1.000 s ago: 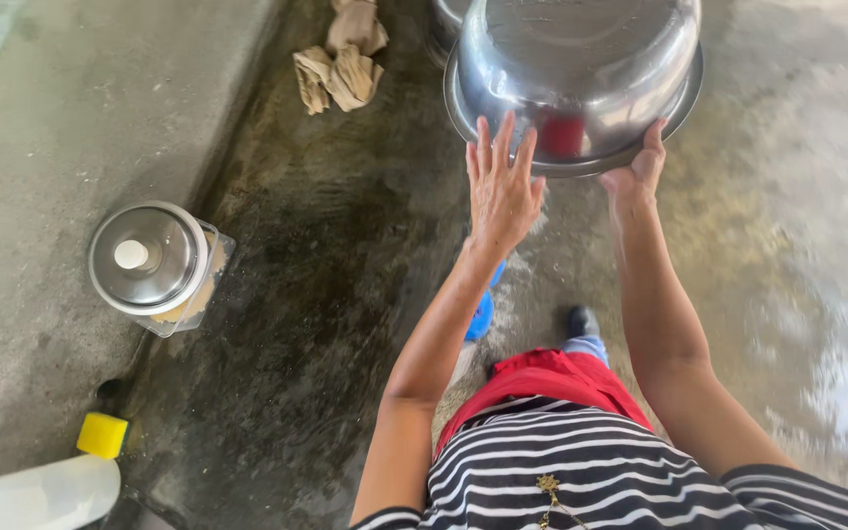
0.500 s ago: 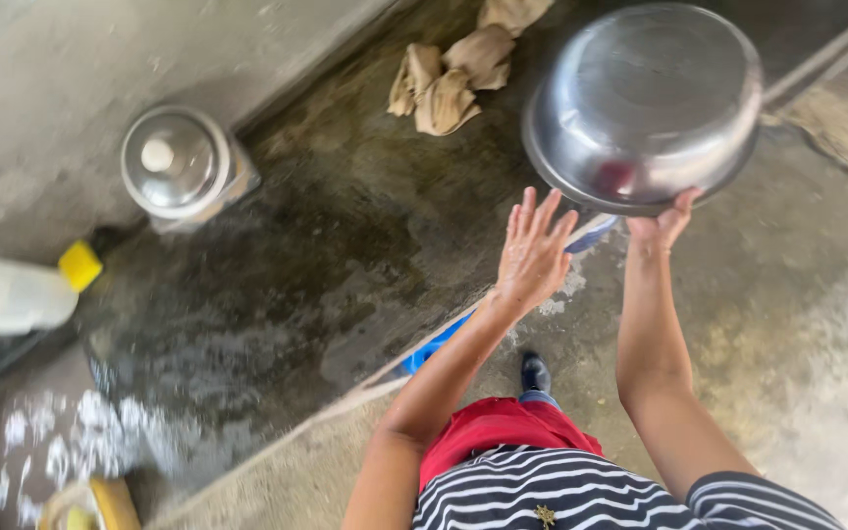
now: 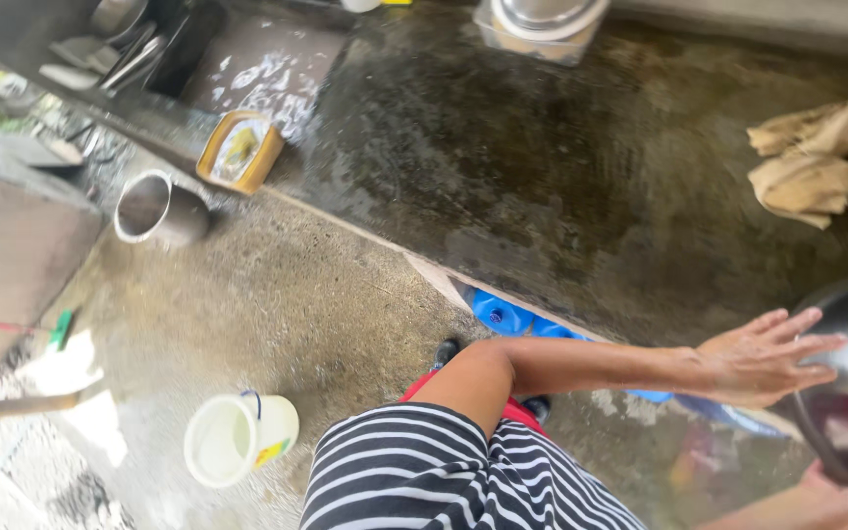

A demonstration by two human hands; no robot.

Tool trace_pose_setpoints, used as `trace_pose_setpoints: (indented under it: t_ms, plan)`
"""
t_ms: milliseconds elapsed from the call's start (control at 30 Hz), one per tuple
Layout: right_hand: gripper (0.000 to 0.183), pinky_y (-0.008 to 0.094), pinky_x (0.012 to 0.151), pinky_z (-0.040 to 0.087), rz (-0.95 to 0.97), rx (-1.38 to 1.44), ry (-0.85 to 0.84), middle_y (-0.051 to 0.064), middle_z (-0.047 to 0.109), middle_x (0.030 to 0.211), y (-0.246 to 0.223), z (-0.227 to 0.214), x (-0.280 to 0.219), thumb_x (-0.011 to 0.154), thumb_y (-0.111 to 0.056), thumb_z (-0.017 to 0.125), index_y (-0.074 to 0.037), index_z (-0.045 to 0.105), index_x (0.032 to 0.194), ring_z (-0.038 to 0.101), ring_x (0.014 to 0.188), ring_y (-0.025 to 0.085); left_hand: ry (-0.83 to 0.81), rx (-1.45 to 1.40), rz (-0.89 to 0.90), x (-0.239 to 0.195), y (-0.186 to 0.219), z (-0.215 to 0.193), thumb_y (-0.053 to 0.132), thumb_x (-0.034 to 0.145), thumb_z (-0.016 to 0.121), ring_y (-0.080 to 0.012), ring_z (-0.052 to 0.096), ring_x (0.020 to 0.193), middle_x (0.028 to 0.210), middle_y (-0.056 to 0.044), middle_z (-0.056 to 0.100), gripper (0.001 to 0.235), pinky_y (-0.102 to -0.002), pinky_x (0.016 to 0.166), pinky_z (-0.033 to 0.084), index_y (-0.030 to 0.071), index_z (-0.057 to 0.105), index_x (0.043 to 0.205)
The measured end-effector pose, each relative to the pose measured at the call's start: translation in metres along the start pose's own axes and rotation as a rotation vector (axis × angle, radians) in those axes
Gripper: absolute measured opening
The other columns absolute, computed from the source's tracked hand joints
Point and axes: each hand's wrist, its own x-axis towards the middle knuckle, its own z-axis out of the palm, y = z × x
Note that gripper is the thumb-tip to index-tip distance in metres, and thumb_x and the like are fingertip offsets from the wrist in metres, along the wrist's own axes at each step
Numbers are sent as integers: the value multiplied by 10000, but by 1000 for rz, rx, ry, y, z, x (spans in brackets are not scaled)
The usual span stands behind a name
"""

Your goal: The person washes several metal bowls and a pair of tongs in an outdoor concrete sink using a yellow sponge and running water. They scrub the items, rinse them under the tap, and place them aside on the sink ledge.

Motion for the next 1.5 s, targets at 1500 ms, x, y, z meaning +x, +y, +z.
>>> trace_pose_setpoints:
  t_ms: [1500]
  plan:
    - [712,574,1185,282,-59,-1893,-1875,220,245,1640,1018,435,-594,906,-389,649,-151,409,1533,208,1504,468,470,-20,-1011,-872,-614,-175,141,776,758,-404,396,1498,1549,-203,449,537,-514,1317,291,52,600,1282]
